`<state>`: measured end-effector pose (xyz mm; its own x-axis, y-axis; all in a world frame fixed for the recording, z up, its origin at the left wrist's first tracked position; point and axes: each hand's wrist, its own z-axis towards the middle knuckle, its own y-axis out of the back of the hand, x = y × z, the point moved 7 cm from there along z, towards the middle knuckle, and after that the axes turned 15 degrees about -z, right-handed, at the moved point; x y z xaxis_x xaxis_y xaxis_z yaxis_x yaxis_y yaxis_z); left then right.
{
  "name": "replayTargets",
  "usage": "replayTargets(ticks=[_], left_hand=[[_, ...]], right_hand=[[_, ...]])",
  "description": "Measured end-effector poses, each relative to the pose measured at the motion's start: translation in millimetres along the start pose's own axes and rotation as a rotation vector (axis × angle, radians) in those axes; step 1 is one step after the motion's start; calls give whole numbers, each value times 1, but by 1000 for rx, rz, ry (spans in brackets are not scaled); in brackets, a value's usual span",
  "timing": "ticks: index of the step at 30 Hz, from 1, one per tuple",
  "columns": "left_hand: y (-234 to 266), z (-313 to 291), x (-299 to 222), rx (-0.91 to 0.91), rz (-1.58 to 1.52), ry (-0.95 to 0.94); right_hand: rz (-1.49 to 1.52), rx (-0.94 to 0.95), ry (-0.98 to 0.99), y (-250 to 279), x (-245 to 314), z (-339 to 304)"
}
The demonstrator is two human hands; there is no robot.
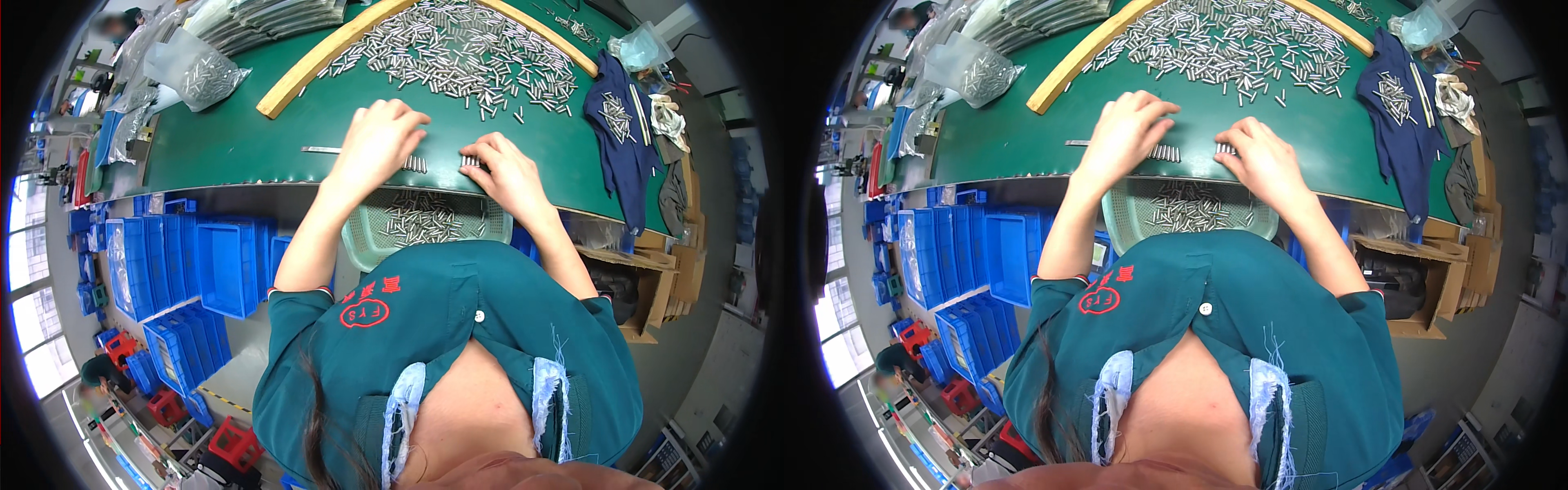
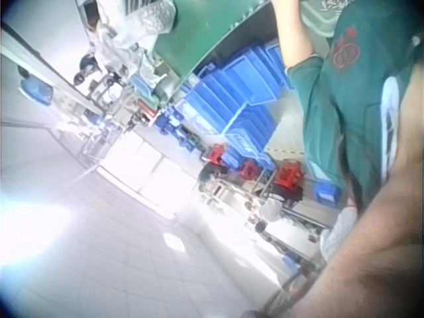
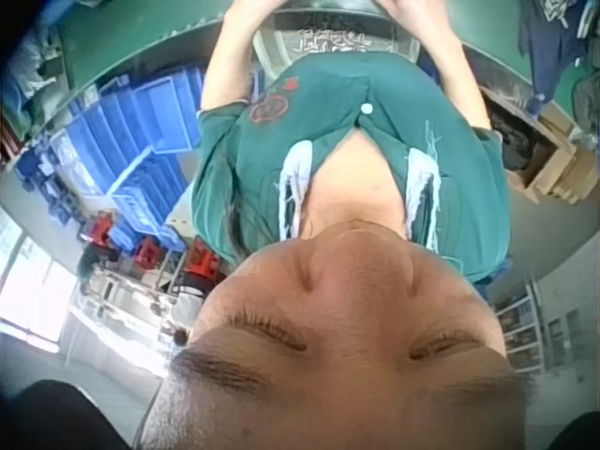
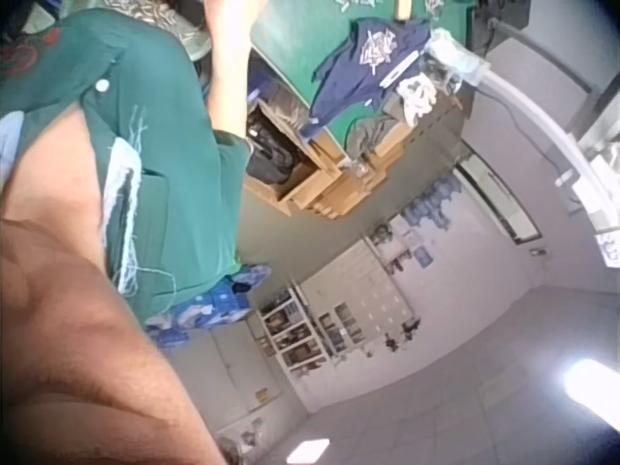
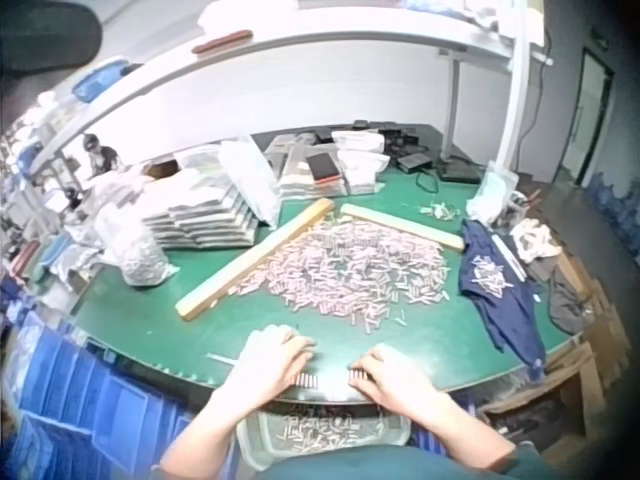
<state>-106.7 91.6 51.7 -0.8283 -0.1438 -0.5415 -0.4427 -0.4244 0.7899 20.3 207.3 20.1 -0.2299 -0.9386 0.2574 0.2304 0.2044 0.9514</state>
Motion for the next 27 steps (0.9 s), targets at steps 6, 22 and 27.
replayTargets(ticks=[6, 22, 27], left_hand=[[14, -6, 8, -62, -13, 24], [-46, 67, 35, 55, 72, -74], [-54, 76, 34, 68, 18, -28]], right_hand=[[135, 29, 113, -10, 30, 10], [146, -109, -261, 4, -49, -14], [85, -28, -308, 1, -49, -4]])
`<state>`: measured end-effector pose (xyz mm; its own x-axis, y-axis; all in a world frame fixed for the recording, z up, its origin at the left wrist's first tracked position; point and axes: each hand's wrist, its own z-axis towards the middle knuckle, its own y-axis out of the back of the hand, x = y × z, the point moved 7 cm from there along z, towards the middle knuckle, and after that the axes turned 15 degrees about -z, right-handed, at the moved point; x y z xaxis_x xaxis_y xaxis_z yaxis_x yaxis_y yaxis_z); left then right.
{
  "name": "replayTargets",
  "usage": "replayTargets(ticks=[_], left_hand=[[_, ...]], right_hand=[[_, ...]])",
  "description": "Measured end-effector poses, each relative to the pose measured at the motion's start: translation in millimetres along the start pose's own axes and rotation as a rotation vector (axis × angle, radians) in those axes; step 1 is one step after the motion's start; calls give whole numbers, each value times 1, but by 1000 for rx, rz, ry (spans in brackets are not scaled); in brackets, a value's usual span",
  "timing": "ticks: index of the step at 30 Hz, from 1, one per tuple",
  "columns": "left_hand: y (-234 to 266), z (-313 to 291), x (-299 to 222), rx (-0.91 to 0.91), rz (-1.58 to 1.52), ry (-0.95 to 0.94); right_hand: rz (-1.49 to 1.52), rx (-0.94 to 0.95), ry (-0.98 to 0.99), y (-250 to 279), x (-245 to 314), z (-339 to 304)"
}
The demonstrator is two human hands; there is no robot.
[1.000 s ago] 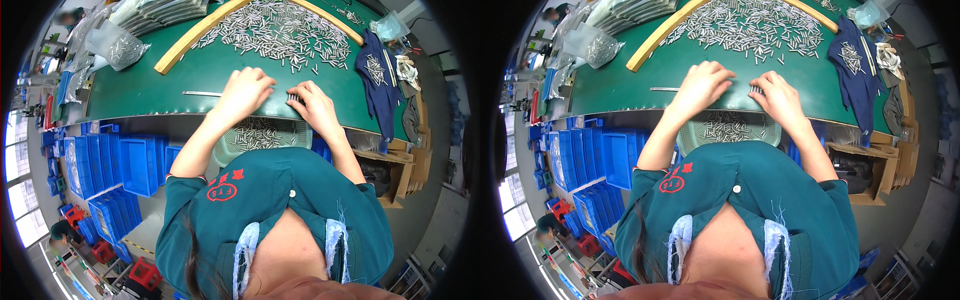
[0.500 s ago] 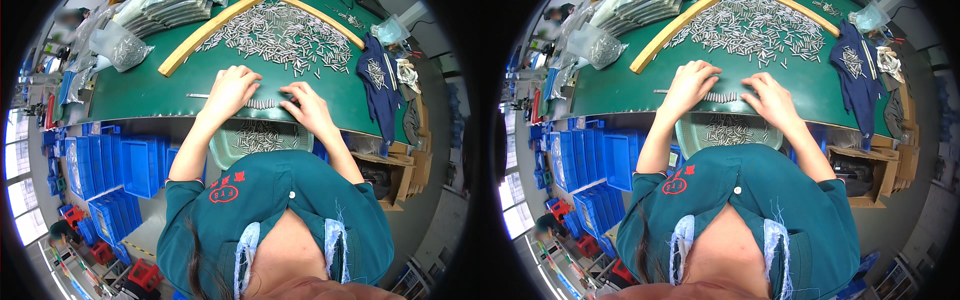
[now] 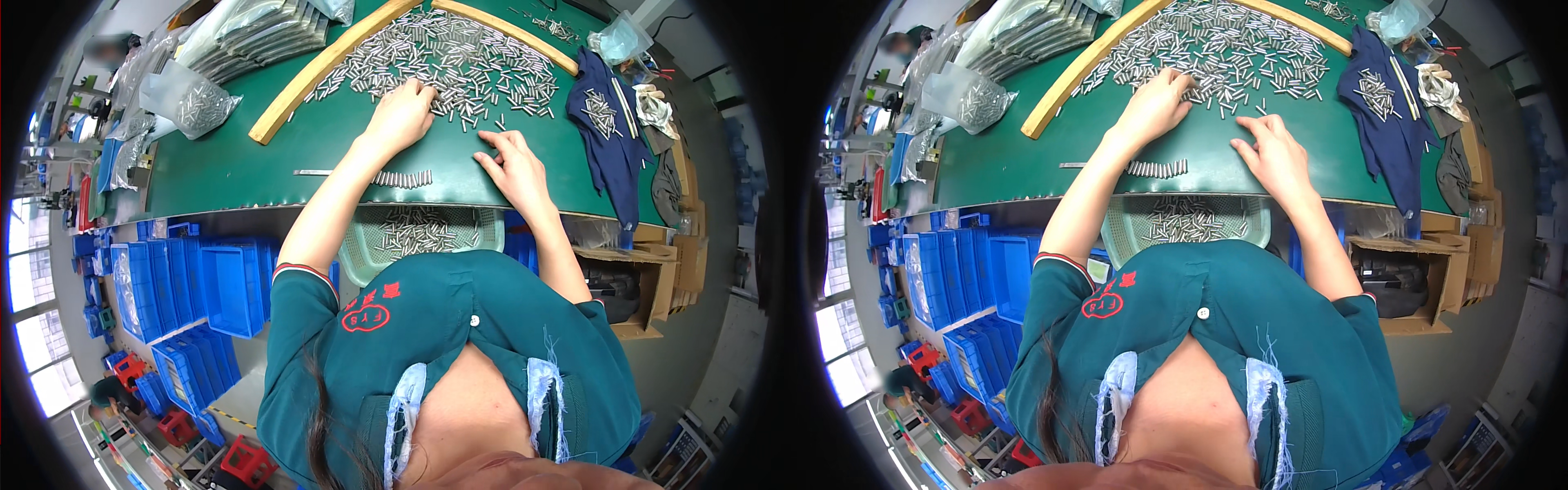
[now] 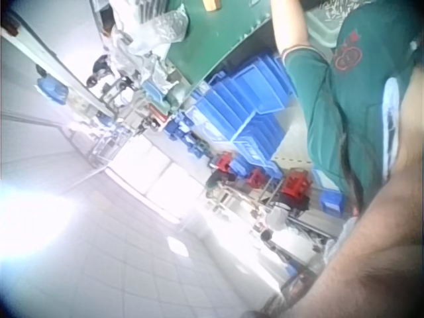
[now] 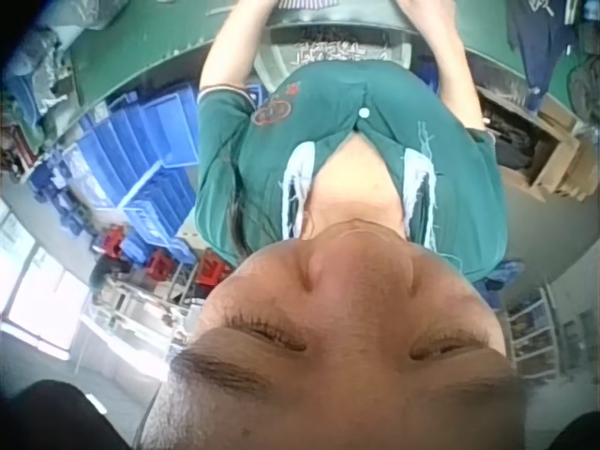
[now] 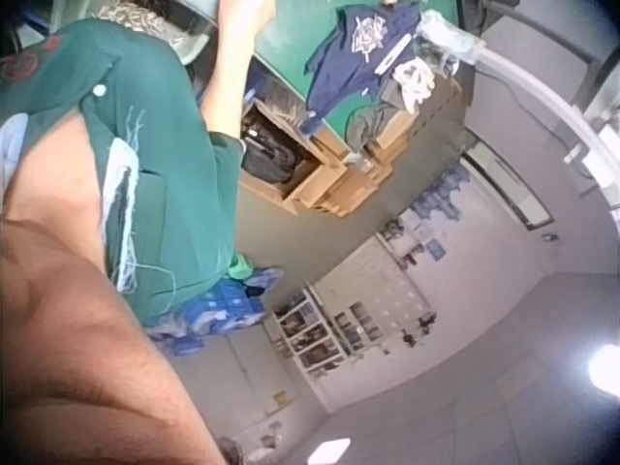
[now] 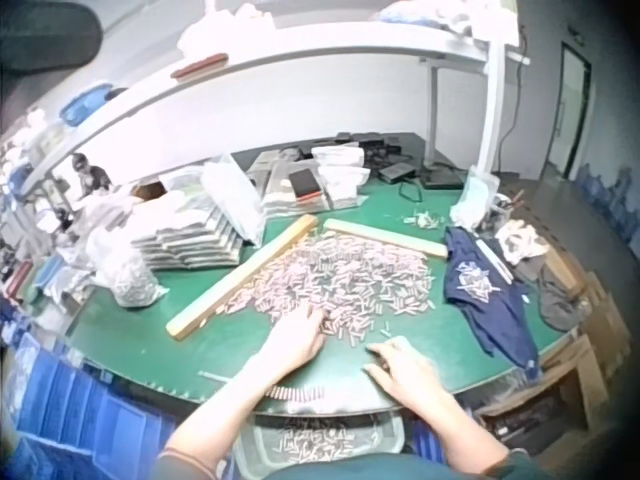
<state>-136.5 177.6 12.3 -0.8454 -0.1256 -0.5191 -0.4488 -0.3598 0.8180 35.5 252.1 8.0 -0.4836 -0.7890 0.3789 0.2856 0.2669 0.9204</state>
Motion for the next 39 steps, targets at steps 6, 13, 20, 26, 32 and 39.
replayTargets(ticks=[6, 13, 20, 26, 32, 39], left_hand=[[-4, -19, -24, 169, -84, 20], [9, -34, -20, 97, -161, -26], [-3, -34, -22, 138, -160, -54], [-8, -37, -39, 171, -223, -114], [-12, -33, -38, 130, -172, -76], [-1, -40, -33, 108, -132, 64]], right_hand=[[-84, 20, 98, -2, 12, 3], [-27, 50, 149, -6, 26, 3], [-72, -91, 201, -9, 30, 10], [-69, -175, 293, 0, 29, 4], [-35, -13, 221, -4, 28, -4], [3, -23, 208, -5, 32, -3]])
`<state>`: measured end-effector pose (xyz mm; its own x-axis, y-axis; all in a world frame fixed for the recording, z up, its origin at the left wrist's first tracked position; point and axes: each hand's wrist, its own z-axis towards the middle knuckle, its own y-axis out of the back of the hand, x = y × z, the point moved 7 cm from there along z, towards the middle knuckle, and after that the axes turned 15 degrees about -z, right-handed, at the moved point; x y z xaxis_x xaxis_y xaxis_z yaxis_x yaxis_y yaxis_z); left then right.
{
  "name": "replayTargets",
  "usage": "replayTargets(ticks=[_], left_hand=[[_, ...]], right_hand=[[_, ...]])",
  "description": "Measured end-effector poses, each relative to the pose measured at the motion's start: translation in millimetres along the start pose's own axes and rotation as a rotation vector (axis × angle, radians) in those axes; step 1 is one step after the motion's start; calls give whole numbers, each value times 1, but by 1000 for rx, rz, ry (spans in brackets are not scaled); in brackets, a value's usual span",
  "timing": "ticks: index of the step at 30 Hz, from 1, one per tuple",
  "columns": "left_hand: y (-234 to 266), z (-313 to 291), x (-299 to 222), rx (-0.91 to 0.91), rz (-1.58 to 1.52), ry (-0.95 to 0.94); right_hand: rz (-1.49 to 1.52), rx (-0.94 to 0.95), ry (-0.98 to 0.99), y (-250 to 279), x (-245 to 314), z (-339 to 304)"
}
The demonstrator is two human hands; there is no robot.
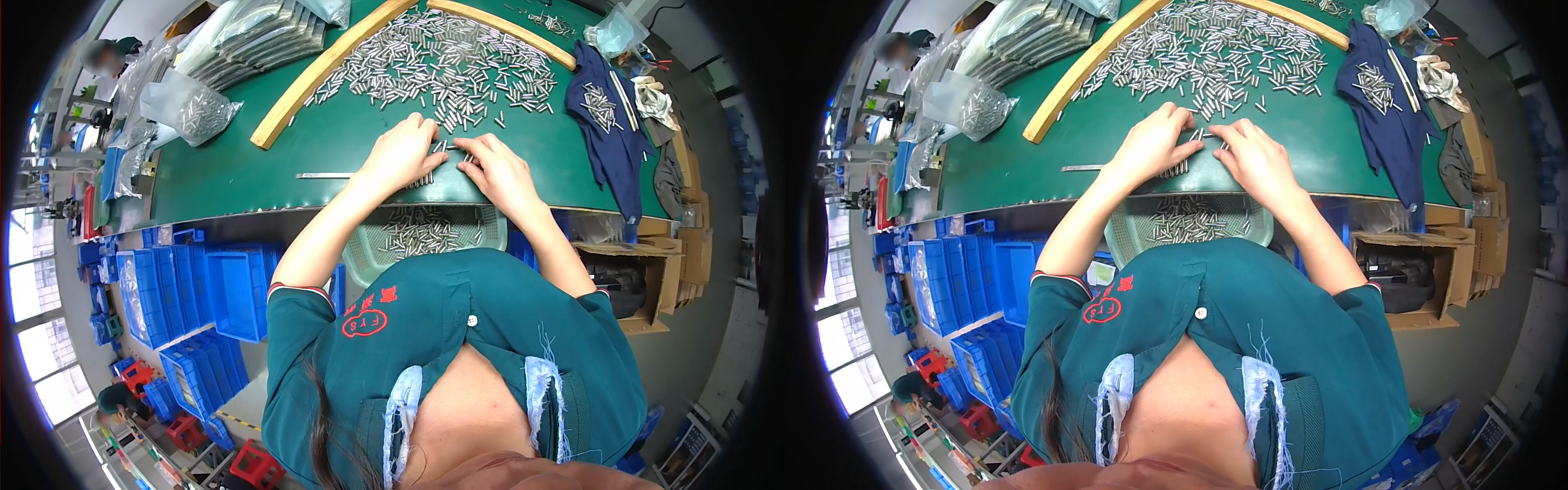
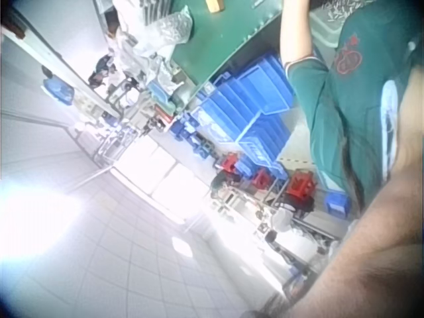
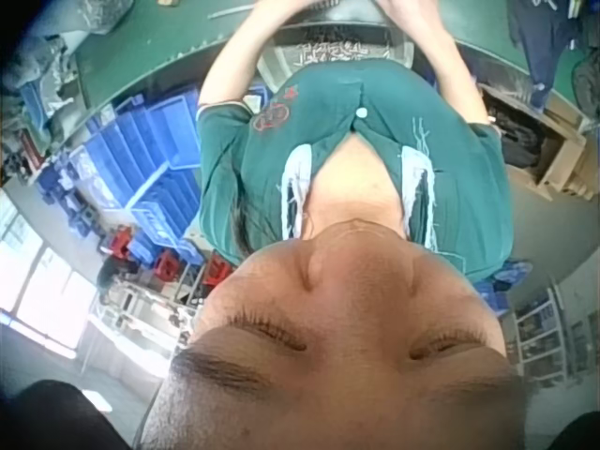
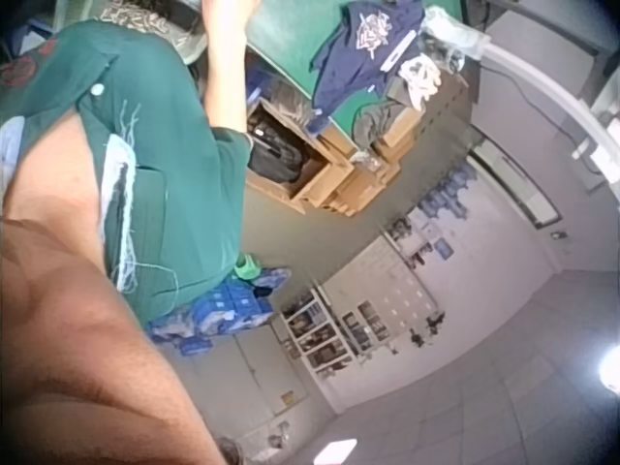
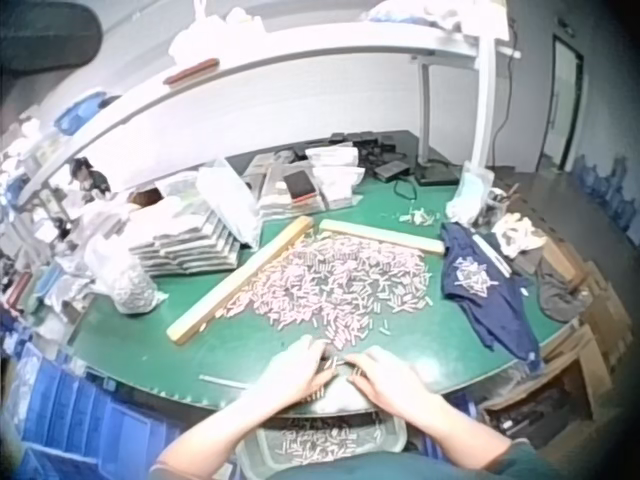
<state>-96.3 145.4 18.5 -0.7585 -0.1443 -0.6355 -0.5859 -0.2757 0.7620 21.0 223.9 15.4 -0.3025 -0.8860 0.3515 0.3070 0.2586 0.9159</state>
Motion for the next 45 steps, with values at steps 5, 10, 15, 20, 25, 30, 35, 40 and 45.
replayTargets(ticks=[5, 10, 15, 20, 25, 30, 35, 40, 45], left_hand=[[-6, 2, 7, 52, 44, 24], [-7, 2, 5, 50, -23, -99], [-10, 4, 1, 87, -82, -185], [-9, 3, -5, 47, -144, -24], [-16, 5, -6, 49, -79, -142], [-15, 5, -6, 12, -33, -129], [-8, 0, 4, -64, 29, 46], [-2, -6, -2, 3, -141, 100], [7, -10, -5, -53, 26, 13]], right_hand=[[-69, -87, 79, 0, 7, 6], [-56, -58, 56, 1, 0, 8], [-30, -12, 77, 5, -6, 10], [65, 52, -23, -1, -14, 9], [-75, -8, 53, 1, -7, 10], [-55, -2, 58, 2, -6, 9], [-23, -17, 83, 0, -2, 7], [106, 9, 65, 0, -1, 9], [114, 30, -49, 15, -13, 6]])
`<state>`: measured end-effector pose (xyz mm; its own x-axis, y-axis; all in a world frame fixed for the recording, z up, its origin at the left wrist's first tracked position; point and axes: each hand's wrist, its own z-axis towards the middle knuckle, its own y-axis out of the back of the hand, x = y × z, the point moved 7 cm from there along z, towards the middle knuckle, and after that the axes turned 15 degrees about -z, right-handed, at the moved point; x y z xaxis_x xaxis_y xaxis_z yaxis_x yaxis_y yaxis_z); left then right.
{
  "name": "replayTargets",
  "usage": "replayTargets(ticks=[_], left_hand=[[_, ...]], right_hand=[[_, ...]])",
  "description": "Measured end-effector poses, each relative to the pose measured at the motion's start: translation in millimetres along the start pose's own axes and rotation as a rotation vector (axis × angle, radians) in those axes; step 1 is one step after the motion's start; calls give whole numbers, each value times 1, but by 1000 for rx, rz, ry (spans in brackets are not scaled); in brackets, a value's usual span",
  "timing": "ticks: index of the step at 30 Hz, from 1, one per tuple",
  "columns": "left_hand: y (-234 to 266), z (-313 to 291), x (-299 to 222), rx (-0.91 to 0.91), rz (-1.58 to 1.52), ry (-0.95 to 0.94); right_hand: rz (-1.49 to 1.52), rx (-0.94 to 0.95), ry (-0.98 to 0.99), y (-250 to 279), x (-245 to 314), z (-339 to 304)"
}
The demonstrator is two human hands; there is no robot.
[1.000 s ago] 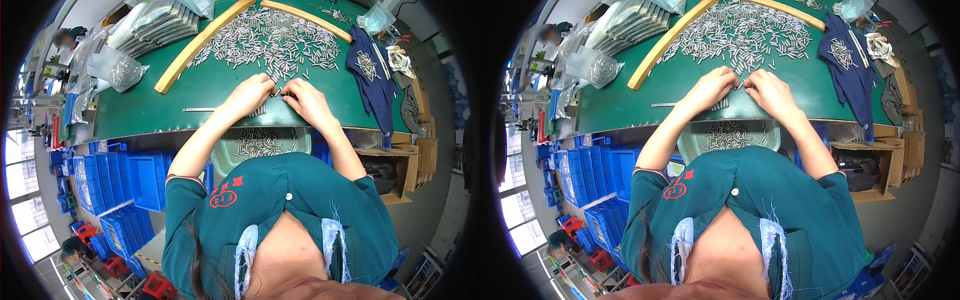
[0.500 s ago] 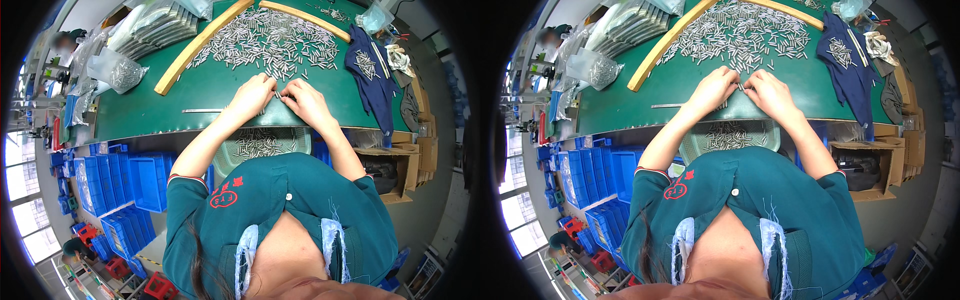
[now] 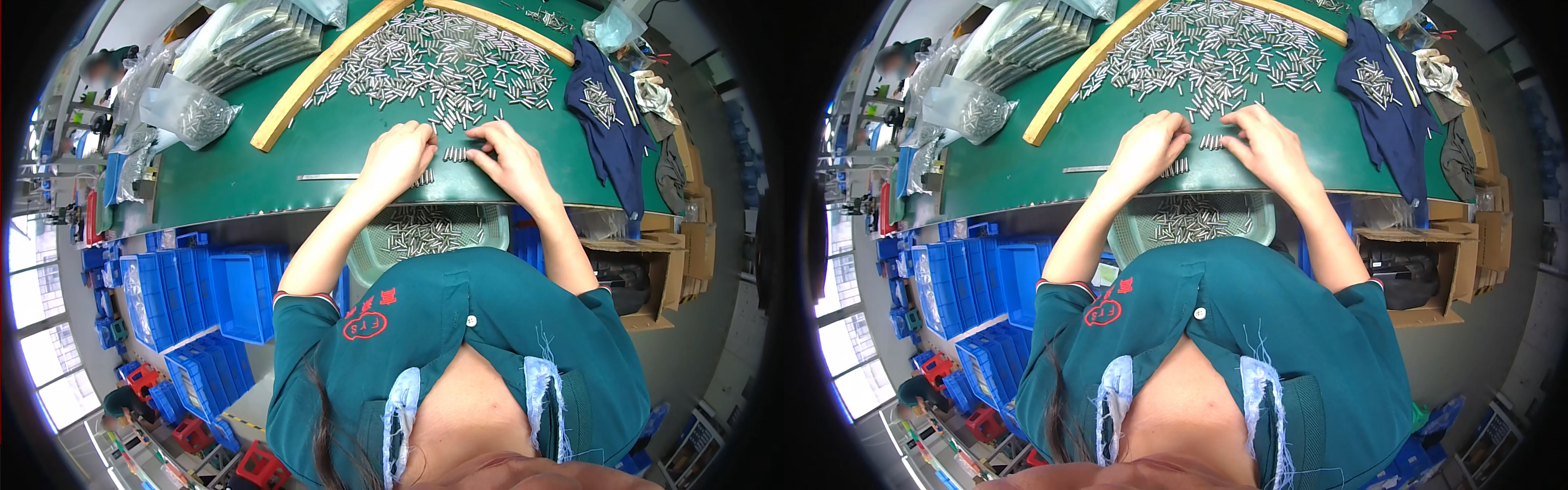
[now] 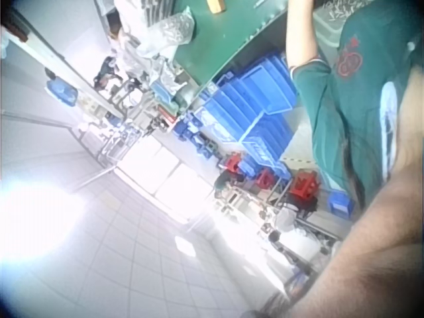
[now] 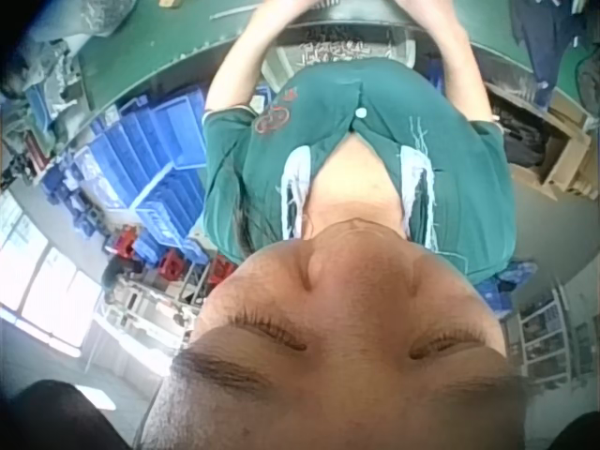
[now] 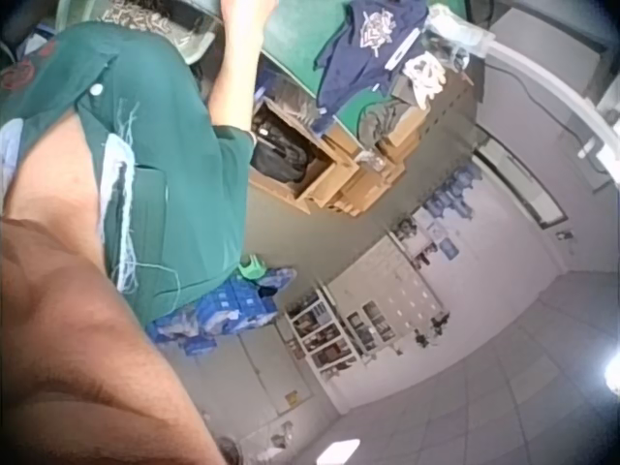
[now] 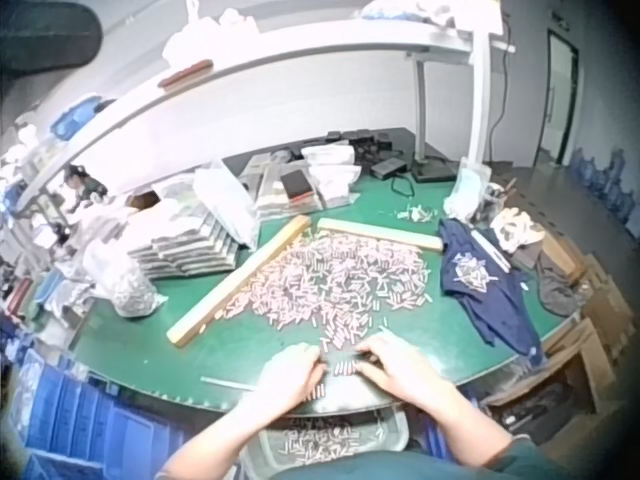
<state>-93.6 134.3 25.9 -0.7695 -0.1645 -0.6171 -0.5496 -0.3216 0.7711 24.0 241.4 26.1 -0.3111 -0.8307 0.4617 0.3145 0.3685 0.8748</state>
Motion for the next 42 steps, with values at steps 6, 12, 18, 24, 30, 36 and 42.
replayTargets(ticks=[6, 12, 18, 24, 30, 36, 42], left_hand=[[-14, -6, -9, 73, -2, -47], [-5, -6, -14, 45, -39, -65], [8, -17, -3, 3, -52, -40], [18, -27, 4, -39, -65, -1], [7, -32, -8, 48, -42, -36], [-18, -34, -18, 94, 20, -95], [-18, -31, -18, 184, -31, -162]], right_hand=[[-164, -6, -69, 8, -17, -9], [-180, -32, -34, 5, -13, -10], [-192, -37, 128, -6, 6, -2], [-231, 76, 295, -16, 26, -4], [-63, 91, 200, -11, 30, -8], [-157, 170, 161, -17, 24, -16], [-134, 201, 105, -18, 22, -21]])
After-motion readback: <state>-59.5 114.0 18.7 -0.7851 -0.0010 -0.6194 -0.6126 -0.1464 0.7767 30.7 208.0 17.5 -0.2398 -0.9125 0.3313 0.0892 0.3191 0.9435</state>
